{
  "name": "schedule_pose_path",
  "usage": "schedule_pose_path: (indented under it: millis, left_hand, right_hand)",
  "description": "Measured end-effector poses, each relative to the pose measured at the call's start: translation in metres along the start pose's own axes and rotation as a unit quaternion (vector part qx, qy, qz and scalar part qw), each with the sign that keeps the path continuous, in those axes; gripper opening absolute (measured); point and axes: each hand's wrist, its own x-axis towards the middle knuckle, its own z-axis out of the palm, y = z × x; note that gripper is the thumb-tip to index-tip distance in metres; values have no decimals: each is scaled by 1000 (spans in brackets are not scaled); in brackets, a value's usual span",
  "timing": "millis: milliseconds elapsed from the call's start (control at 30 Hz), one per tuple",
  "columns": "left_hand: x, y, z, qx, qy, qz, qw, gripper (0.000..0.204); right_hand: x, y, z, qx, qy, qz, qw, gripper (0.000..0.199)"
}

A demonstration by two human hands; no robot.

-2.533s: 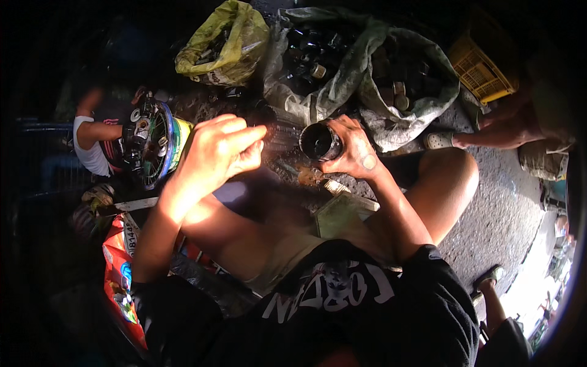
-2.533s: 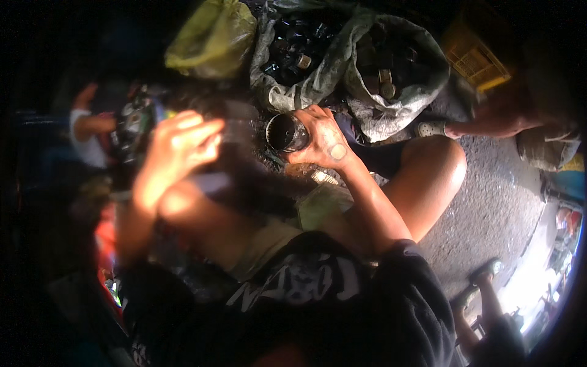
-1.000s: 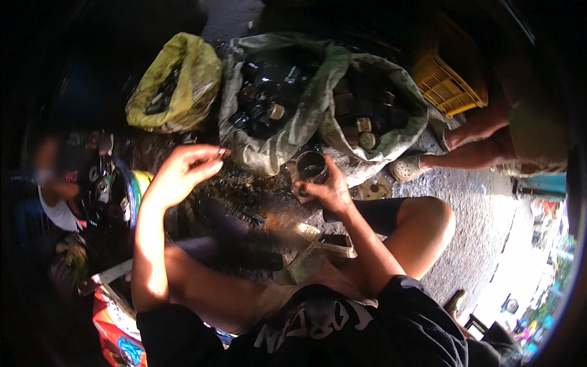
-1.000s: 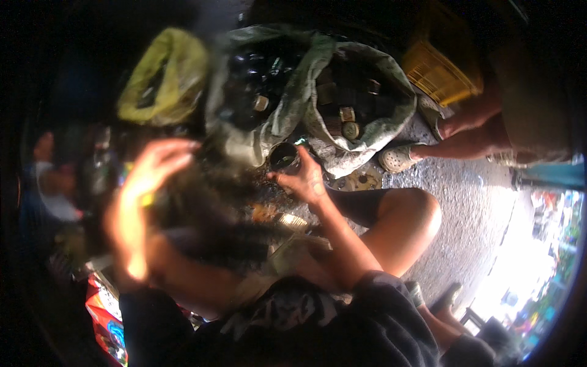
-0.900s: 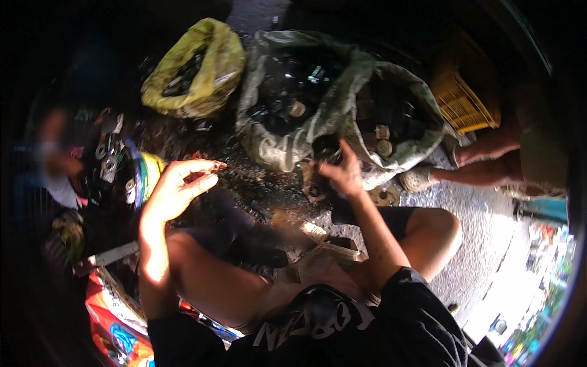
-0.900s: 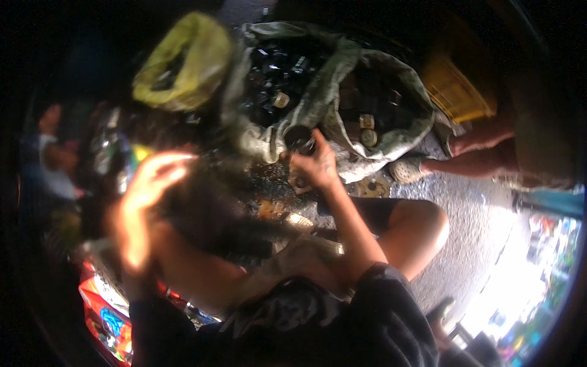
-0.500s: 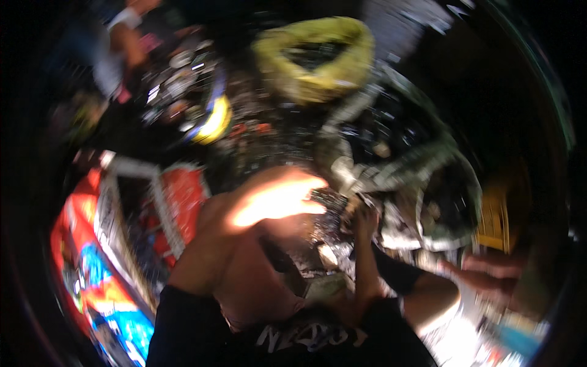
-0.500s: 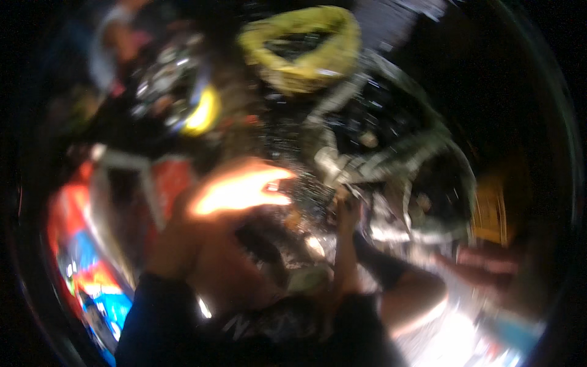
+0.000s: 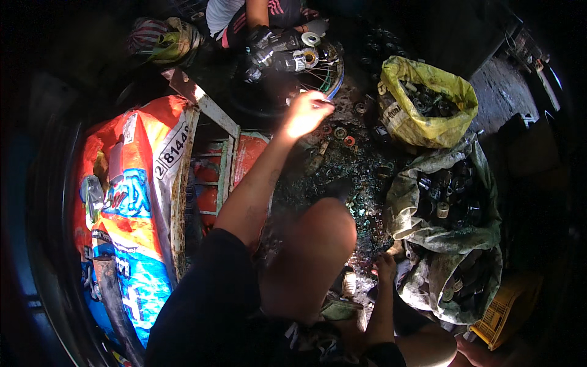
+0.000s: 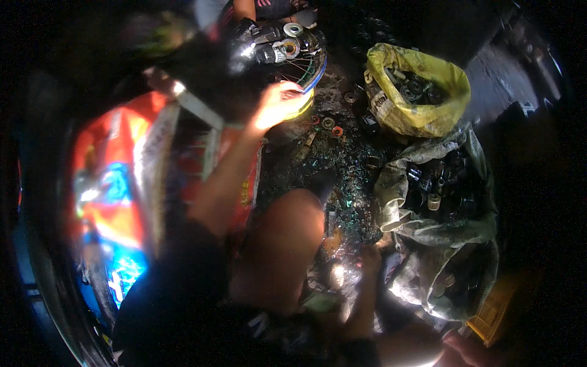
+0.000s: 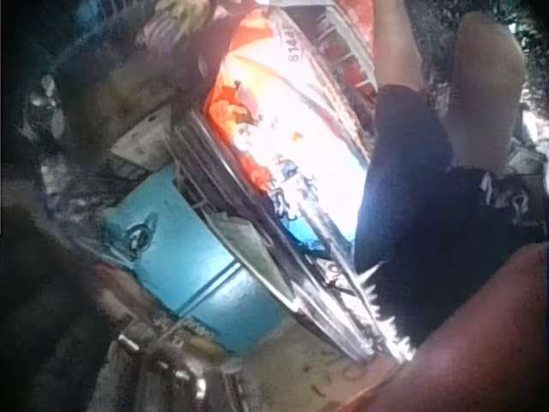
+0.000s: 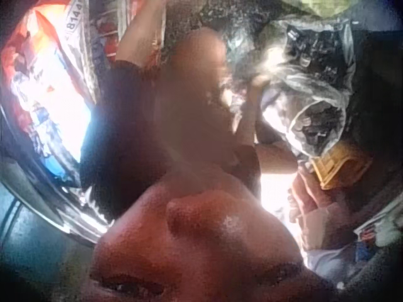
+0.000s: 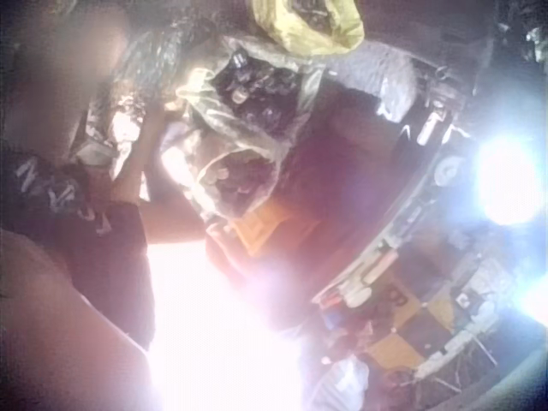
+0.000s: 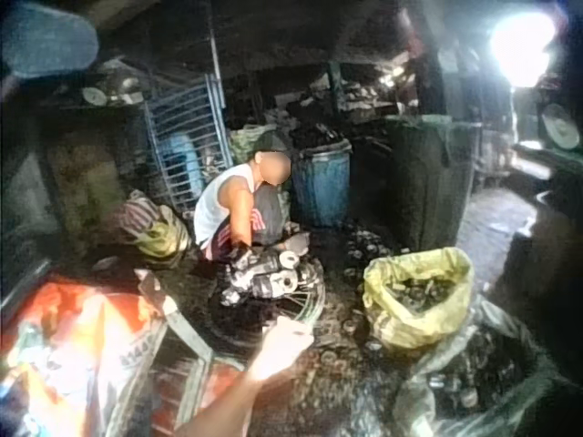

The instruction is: The person sits on the floor and uses a hammer and chisel to separate components of a cylindrical mechanical part. They repeatedly strike the part, remove a ring, and place the separated pieces into a yellow bag.

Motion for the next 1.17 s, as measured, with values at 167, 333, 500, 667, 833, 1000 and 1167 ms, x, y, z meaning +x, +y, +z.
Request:
schedule_pose_path:
  millis: [167,333,500,667,833,1000,1167]
  left_hand:
    - [34,-53,-66,432,346,45,832,81]
    - [87,-101,-38,386,265,-86,879,88]
    - [66,-123,-129,456,292,119,832,104]
    - [51,-16,-41,316,132,46,938,83]
    - [40,44,1,193,-73,125,970,76]
    - [1,120,171,227,-318,133,911,93]
    - [-35,157,313,278,-477,203,809,100]
  right_hand:
    - [19,40,-29,103,-18,17,994,31]
    - [4,60,-12,113,-47,-52,991,15]
    - [-39,-41,47,-107,37,-37,993,41]
    - [-15,-24,44,-83,90,-119,985,42]
    - [-31,-58,60,-33,37,-126,991,41]
    - [-41,-75,38,1,41,-89,995,35]
    - [-67,-90,30,-28,65,-164,984,33]
